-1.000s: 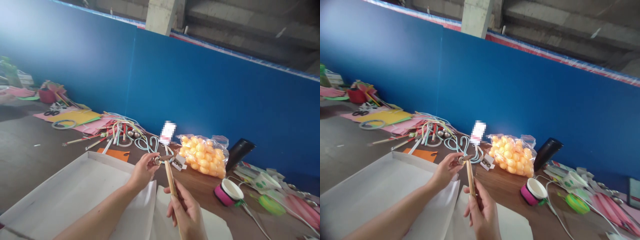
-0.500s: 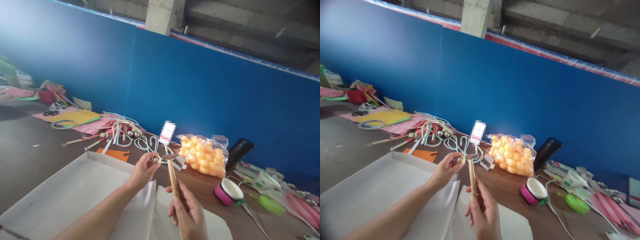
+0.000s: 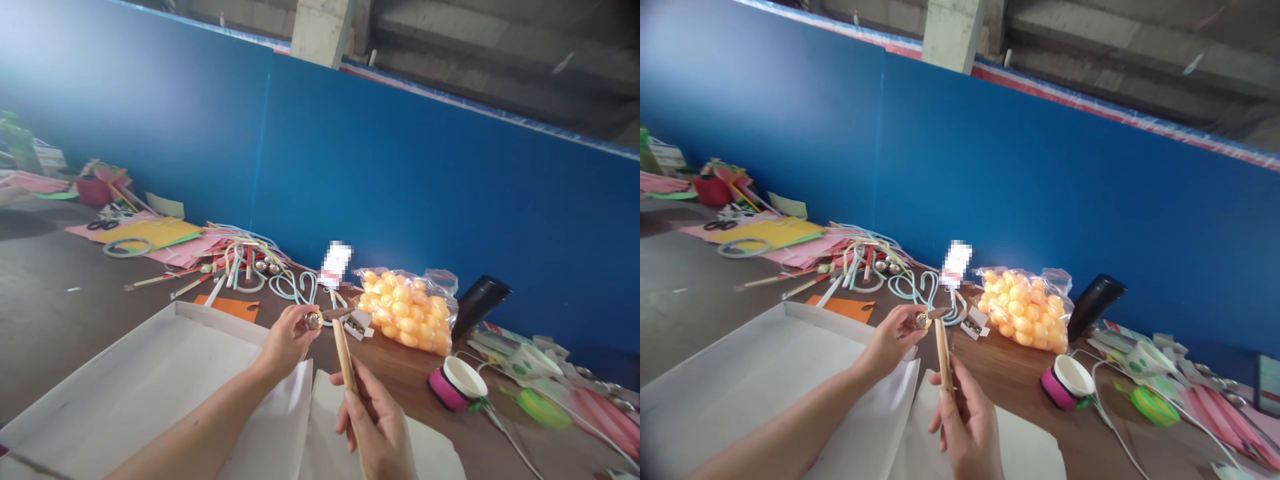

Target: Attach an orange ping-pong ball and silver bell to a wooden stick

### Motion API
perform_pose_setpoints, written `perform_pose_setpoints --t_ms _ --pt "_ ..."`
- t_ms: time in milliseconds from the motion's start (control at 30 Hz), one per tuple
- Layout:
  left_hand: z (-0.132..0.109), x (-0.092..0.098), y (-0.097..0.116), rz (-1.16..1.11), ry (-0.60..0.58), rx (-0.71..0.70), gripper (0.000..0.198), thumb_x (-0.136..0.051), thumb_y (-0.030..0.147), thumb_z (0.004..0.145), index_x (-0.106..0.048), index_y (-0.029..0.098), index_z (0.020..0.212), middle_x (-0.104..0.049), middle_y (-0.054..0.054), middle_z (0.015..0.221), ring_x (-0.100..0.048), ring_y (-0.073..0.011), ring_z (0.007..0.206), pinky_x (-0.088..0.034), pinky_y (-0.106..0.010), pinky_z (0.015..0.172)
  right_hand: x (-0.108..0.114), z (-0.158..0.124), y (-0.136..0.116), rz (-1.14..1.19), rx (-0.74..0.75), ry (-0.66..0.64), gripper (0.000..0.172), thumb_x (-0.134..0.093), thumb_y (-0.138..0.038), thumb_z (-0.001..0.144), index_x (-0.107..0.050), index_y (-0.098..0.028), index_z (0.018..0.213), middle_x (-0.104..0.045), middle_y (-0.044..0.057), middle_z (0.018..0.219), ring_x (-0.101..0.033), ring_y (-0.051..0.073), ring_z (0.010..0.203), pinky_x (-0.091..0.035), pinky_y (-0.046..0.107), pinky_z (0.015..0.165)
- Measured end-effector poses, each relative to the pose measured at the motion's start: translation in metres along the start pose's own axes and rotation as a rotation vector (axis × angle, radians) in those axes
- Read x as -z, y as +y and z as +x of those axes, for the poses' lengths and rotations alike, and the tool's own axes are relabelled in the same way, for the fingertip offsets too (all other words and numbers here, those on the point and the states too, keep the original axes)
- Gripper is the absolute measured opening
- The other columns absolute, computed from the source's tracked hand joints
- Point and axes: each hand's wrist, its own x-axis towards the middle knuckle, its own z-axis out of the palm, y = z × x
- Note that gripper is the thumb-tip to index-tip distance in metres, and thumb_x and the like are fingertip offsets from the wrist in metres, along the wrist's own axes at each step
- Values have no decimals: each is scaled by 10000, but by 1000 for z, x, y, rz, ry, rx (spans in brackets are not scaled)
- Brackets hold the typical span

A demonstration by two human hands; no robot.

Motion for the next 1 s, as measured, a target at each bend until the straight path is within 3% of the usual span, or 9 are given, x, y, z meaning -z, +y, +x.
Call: perform_pose_setpoints --t_ms 733,1000 --pt "-1 1 -3 55 0 -31 359 -580 157 715 -576 253 1061 -545 -32 1002 -566 -134 799 -479 -284 754 -3 0 5 -61 21 1 486 -549 -418 813 -492 -177 1231 -625 129 962 -544 115 462 -380 179 297" --pt "-2 1 -9 120 4 14 396 -578 154 715 -564 284 1089 -566 -24 1029 -574 -139 794 -479 -275 733 2 0 0 46 9 -1 450 -551 -381 823 -481 -198 1228 -606 119 988 -517 105 476 -372 182 321"
